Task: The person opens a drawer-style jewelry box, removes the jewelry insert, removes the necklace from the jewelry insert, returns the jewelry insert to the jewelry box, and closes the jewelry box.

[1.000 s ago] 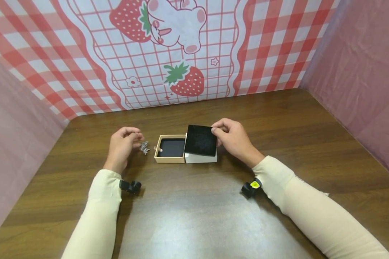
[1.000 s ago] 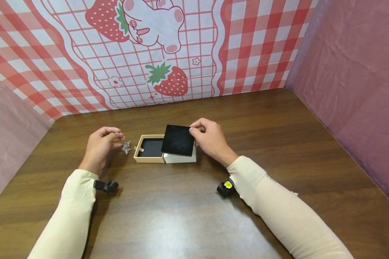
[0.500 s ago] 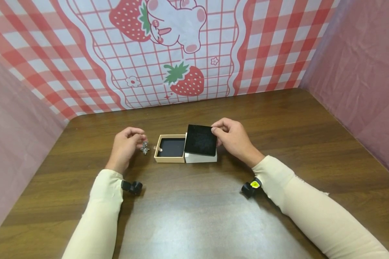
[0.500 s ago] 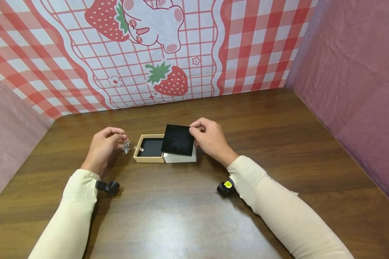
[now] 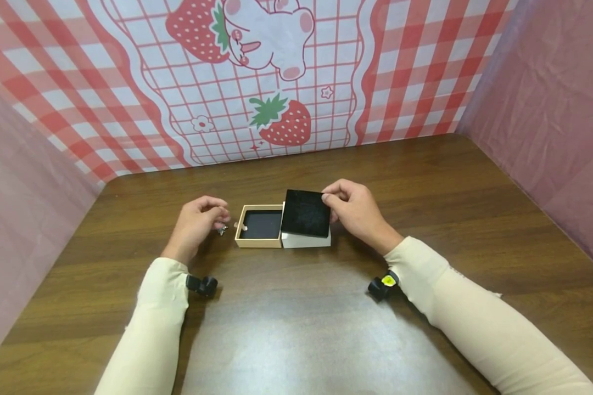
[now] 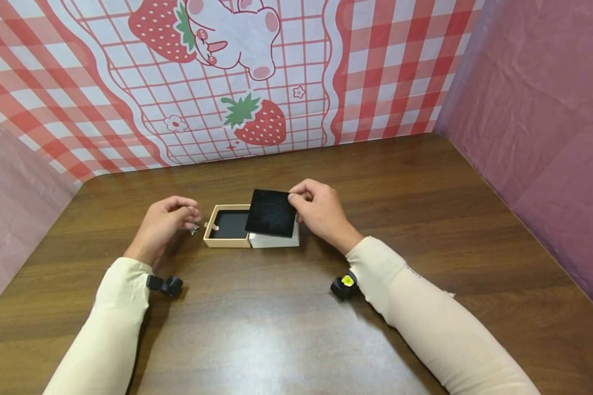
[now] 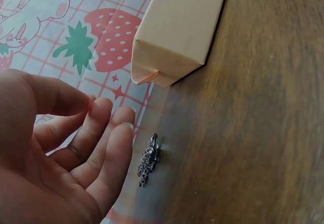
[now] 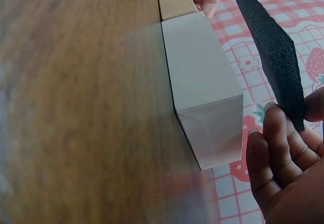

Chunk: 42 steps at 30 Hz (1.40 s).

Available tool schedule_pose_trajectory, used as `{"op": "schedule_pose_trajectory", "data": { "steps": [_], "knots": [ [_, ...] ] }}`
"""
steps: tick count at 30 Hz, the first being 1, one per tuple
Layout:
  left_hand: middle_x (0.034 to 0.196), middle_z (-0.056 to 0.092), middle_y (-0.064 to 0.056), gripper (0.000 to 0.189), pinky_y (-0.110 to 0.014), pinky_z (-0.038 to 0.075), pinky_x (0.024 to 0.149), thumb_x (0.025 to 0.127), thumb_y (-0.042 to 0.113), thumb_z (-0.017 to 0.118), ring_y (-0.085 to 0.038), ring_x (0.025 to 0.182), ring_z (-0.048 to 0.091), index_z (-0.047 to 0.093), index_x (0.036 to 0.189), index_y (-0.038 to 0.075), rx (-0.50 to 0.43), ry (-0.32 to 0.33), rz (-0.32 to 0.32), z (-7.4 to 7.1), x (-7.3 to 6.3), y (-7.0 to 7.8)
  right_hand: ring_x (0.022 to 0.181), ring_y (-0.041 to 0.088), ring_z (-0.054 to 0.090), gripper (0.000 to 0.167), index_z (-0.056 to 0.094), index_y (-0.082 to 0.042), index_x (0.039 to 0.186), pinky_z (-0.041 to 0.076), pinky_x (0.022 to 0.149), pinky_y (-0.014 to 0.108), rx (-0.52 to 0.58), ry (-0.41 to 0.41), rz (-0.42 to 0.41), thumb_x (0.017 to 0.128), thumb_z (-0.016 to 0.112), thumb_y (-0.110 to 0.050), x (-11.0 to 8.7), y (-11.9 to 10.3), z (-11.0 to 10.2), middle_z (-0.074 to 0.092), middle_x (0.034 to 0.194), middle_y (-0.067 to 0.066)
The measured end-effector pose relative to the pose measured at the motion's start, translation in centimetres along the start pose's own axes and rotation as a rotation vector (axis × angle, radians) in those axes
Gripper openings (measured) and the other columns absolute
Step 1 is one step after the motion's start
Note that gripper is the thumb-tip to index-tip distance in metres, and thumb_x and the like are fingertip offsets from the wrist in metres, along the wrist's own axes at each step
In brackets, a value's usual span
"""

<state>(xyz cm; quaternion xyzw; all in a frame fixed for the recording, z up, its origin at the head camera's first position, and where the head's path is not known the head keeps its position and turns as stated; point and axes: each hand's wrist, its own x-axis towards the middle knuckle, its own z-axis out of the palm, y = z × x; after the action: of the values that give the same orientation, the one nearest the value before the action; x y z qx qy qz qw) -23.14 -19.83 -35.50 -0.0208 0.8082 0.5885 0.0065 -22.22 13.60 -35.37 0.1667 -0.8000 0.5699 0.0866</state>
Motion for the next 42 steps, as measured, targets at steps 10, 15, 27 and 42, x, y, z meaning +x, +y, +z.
{"op": "schedule_pose_trajectory", "data": {
  "steps": [10,15,27,42],
  "knots": [
    [0.098,0.067,-0.020,0.027,-0.024,0.055,0.069,0.098,0.003,0.056,-0.015,0.078,0.065,0.060,0.121,-0.011,0.037,-0.081,-0.001,0.30,-0.02,-0.09,0.060,0.025,0.061,0.012,0.069,0.001,0.102,0.055,0.059,0.035,0.009,-0.004,0.007,0.096,0.064,-0.008,-0.01,-0.06,0.05,0.063,0.067,0.013],
    [0.104,0.067,-0.024,0.027,-0.025,0.055,0.071,0.097,0.001,0.056,-0.016,0.080,0.065,0.059,0.120,-0.012,0.054,-0.102,0.009,0.37,-0.14,-0.15,0.059,0.024,0.061,0.012,0.069,0.001,0.101,0.054,0.058,0.033,0.003,-0.005,0.002,0.096,0.063,-0.008,0.06,-0.11,0.09,0.063,0.066,0.011],
    [0.100,0.069,-0.014,0.025,-0.026,0.051,0.069,0.094,0.007,0.063,-0.017,0.083,0.064,0.064,0.115,-0.005,0.147,-0.127,0.049,0.50,-0.15,-0.58,0.056,0.020,0.060,0.011,0.069,0.001,0.100,0.051,0.056,0.028,0.024,-0.002,0.039,0.095,0.064,-0.007,0.29,-0.15,0.33,0.061,0.063,0.011],
    [0.099,0.069,-0.013,0.025,-0.025,0.049,0.067,0.093,0.010,0.062,-0.017,0.083,0.064,0.064,0.115,-0.003,0.166,-0.152,0.066,0.73,0.01,-0.83,0.059,0.024,0.061,0.012,0.070,-0.005,0.102,0.050,0.057,0.030,-0.001,-0.053,0.060,0.095,0.064,-0.013,0.57,-0.72,0.84,0.061,0.066,0.013]
  ]
}}
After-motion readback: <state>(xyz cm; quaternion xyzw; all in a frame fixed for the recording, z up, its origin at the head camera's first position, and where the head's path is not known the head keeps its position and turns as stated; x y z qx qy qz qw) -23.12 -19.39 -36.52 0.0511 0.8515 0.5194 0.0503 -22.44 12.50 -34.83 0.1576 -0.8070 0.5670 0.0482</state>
